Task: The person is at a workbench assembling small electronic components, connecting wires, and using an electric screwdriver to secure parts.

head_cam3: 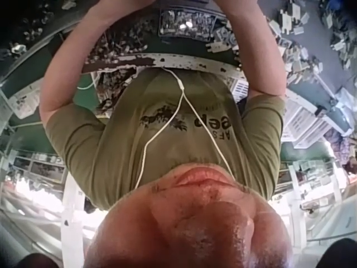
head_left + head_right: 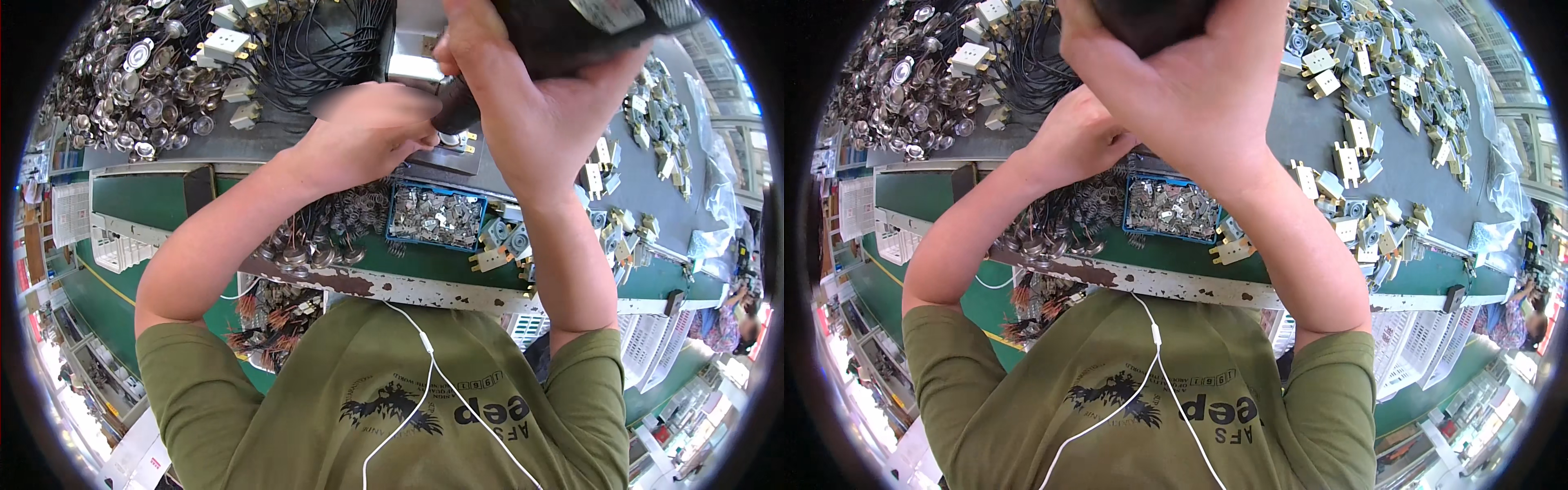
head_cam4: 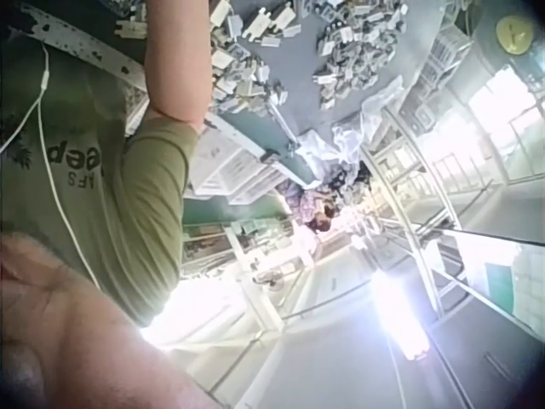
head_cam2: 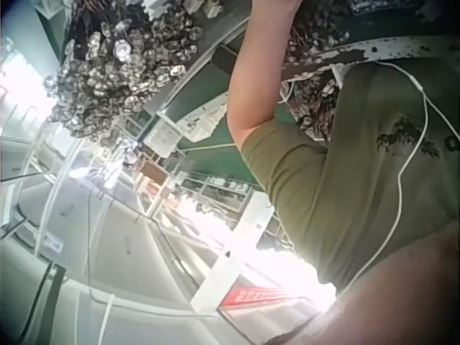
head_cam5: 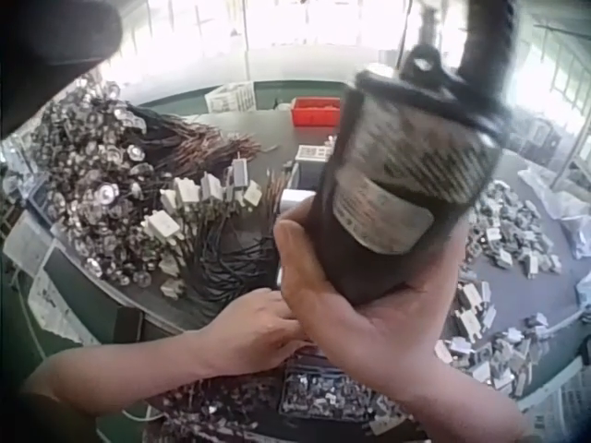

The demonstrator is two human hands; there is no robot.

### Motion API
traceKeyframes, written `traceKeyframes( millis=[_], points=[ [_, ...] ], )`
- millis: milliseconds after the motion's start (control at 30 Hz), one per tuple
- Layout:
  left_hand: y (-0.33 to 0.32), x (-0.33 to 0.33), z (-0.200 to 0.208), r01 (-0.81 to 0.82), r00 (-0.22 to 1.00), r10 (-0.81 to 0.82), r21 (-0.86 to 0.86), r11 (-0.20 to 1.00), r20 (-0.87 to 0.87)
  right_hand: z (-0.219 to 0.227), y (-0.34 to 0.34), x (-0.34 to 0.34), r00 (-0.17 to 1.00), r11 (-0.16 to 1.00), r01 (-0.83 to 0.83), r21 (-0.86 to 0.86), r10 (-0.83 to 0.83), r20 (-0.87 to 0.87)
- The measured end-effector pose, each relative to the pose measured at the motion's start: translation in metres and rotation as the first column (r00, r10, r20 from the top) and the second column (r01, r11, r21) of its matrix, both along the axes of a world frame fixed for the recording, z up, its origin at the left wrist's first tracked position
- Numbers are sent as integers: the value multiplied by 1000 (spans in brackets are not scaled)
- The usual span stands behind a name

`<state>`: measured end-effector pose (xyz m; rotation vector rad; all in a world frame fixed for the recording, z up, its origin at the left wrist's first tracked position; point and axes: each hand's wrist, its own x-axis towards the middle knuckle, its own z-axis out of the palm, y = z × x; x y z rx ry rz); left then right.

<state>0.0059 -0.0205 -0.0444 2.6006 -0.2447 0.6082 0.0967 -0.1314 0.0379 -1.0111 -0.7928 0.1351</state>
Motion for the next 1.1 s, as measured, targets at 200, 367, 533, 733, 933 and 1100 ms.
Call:
traceKeyframes(
  millis=[200, 367, 533, 733, 933, 1100],
  points=[
    [1, 2, -13, -81, 994, 77, -50, 995, -78, 1, 10, 23, 928, 929, -357, 99, 365, -74],
    [-9, 2, 6, -240, 956, 250, 80, 967, -153, 2, -4, 20, 958, 973, -7, -231, 73, 277],
    [-6, 1, 26, -154, 848, 193, 120, 981, -494, 1, -2, 10, 945, 968, 10, -249, 73, 320],
    [-5, 7, 23, -142, 862, 173, 101, 985, -477, 13, -6, 7, 958, 952, -34, -305, 118, 261],
    [-3, -3, -1, -98, 946, 131, 123, 987, -296, 10, -8, 13, 973, 987, 88, -135, -57, 223],
    [-10, 9, -1, 14, 998, 1, 228, 974, -69, 39, -31, 47, 880, 955, 286, -83, -227, 417]
  ],
)
